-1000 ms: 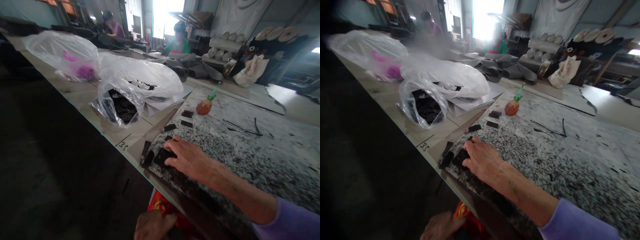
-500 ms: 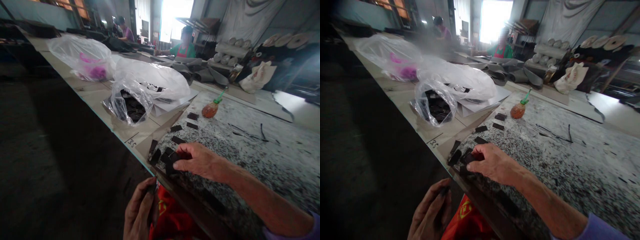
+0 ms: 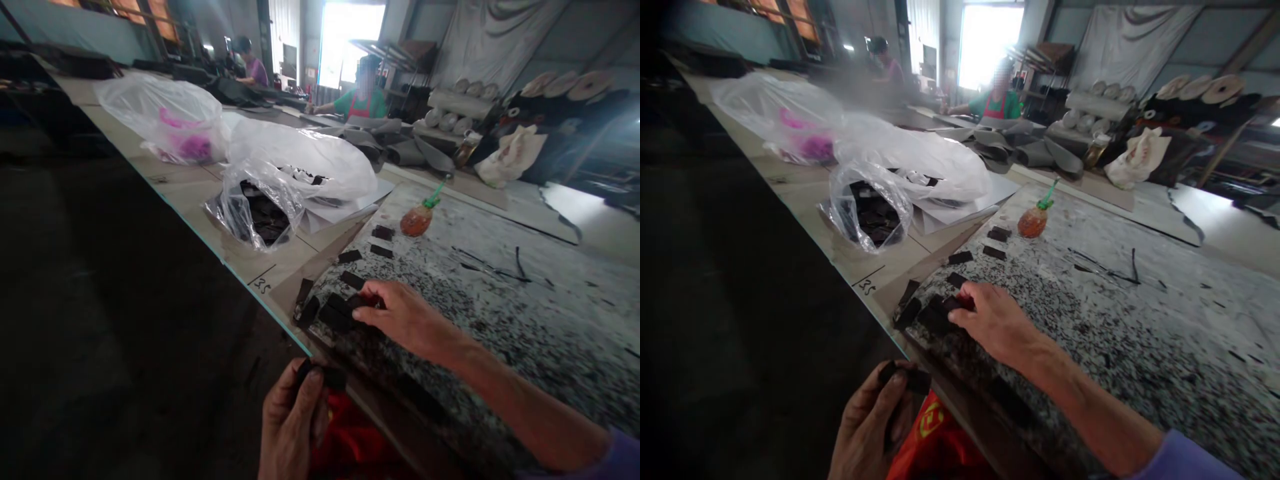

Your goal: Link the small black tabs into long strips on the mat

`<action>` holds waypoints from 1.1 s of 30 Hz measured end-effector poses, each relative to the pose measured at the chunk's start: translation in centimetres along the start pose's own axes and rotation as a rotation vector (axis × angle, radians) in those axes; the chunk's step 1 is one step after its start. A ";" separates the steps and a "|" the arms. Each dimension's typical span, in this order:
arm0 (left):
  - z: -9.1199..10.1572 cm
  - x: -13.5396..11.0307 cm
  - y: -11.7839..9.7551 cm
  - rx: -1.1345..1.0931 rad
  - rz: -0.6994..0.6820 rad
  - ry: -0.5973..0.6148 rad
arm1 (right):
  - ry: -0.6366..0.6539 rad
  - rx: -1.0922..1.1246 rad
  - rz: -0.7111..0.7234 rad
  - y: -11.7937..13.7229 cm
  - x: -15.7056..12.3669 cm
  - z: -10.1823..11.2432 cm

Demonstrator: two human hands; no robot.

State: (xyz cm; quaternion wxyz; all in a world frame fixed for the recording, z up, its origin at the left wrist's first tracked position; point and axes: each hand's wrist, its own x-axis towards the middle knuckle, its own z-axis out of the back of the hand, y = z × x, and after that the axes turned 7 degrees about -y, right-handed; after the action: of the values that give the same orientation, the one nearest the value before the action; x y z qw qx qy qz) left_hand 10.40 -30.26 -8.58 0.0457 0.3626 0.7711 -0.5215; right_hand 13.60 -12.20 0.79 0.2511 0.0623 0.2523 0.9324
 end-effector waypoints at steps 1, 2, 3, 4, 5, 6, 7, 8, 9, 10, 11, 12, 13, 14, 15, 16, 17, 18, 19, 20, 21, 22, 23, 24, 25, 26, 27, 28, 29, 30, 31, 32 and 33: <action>0.5 0.1 0.3 0.042 -0.010 -0.012 | -0.004 -0.046 0.007 -0.1 0.5 -0.3; 1.1 0.2 0.7 0.091 -0.019 -0.023 | -0.006 -0.072 0.013 -0.1 0.9 -0.6; 1.6 0.3 1.1 0.144 -0.028 -0.036 | -0.007 -0.083 0.017 0.1 1.2 -1.0; 2.2 0.4 1.7 0.199 -0.035 -0.053 | -0.006 -0.086 0.020 0.2 1.4 -1.3; 2.7 0.5 2.3 0.232 -0.040 -0.063 | -0.008 -0.094 0.024 0.4 1.6 -1.6; 3.1 0.6 2.9 0.264 -0.047 -0.074 | -0.010 -0.102 0.027 0.5 1.7 -1.9; 3.5 0.6 3.6 0.289 -0.056 -0.083 | -0.012 -0.107 0.029 0.6 1.8 -2.1; 3.7 0.7 4.2 0.308 -0.069 -0.093 | -0.011 -0.109 0.031 0.6 1.9 -2.2; 3.9 0.7 4.7 0.328 -0.086 -0.106 | -0.009 -0.107 0.030 0.7 2.0 -2.2; 4.1 0.7 5.0 0.344 -0.107 -0.121 | -0.007 -0.102 0.026 0.7 2.1 -2.2; 4.2 0.8 5.1 0.356 -0.130 -0.142 | -0.005 -0.096 0.020 0.7 2.2 -2.2; 4.3 1.0 5.0 0.364 -0.156 -0.166 | -0.003 -0.087 0.013 0.6 2.3 -2.1; 4.5 1.3 4.6 0.370 -0.186 -0.191 | -0.002 -0.076 0.005 0.6 2.5 -2.0; 4.6 1.6 4.0 0.376 -0.220 -0.218 | -0.001 -0.061 -0.001 0.6 2.5 -2.0; 4.7 2.1 3.0 0.385 -0.258 -0.240 | 0.000 -0.042 -0.004 0.6 2.6 -2.0; 4.8 2.6 1.8 0.396 -0.302 -0.260 | 0.002 -0.020 -0.005 0.5 2.7 -1.9; 4.9 3.1 0.4 0.414 -0.353 -0.279 | 0.003 0.004 -0.005 0.4 2.7 -1.9; 4.9 3.7 -1.1 0.439 -0.408 -0.295 | 0.000 0.031 -0.007 0.1 2.7 -2.0; 4.8 4.2 -2.5 0.466 -0.465 -0.293 | -0.005 0.059 -0.011 -0.3 2.8 -2.0; 4.7 4.7 -4.0 0.504 -0.518 -0.294 | -0.012 0.091 -0.018 -0.7 3.0 -2.1; 4.4 5.1 -5.3 0.554 -0.562 -0.282 | -0.023 0.122 -0.027 -1.2 3.1 -2.2; 4.1 5.6 -6.4 0.615 -0.604 -0.261 | -0.036 0.155 -0.038 -1.7 3.3 -2.3; 3.7 6.0 -7.3 0.684 -0.642 -0.236 | -0.047 0.187 -0.048 -2.2 3.5 -2.4; 3.2 6.5 -8.1 0.756 -0.677 -0.207 | -0.054 0.217 -0.056 -2.6 3.7 -2.5; 2.7 7.0 -8.6 0.827 -0.712 -0.173 | -0.053 0.243 -0.061 -2.9 3.9 -2.5; 2.1 7.5 -9.1 0.897 -0.744 -0.132 | -0.041 0.266 -0.060 -3.1 4.0 -2.5; 1.6 8.1 -9.4 0.964 -0.774 -0.080 | -0.019 0.288 -0.054 -3.2 4.0 -2.5; 1.1 8.7 -9.7 1.030 -0.799 -0.016 | 0.007 0.307 -0.044 -3.2 3.9 -2.4; 0.6 9.2 -9.9 1.096 -0.817 0.060 | 0.034 0.321 -0.032 -3.1 3.8 -2.2; 0.2 9.7 -10.2 1.160 -0.830 0.134 | 0.057 0.330 -0.020 -2.9 3.7 -2.1; -0.2 10.2 -10.4 1.220 -0.835 0.197 | 0.073 0.333 -0.010 -2.7 3.6 -1.9; -0.5 10.6 -10.6 1.276 -0.837 0.248 | 0.083 0.330 0.000 -2.4 3.4 -1.8; -0.8 10.9 -10.8 1.326 -0.836 0.280 | 0.086 0.322 0.010 -2.2 3.3 -1.6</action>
State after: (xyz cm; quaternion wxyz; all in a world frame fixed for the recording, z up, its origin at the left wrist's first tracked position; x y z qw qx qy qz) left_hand -3.91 -26.08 -4.80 -0.4767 0.0569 0.3705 -0.7951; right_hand 11.31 -9.61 -1.76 0.2223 0.0631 0.4088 0.8829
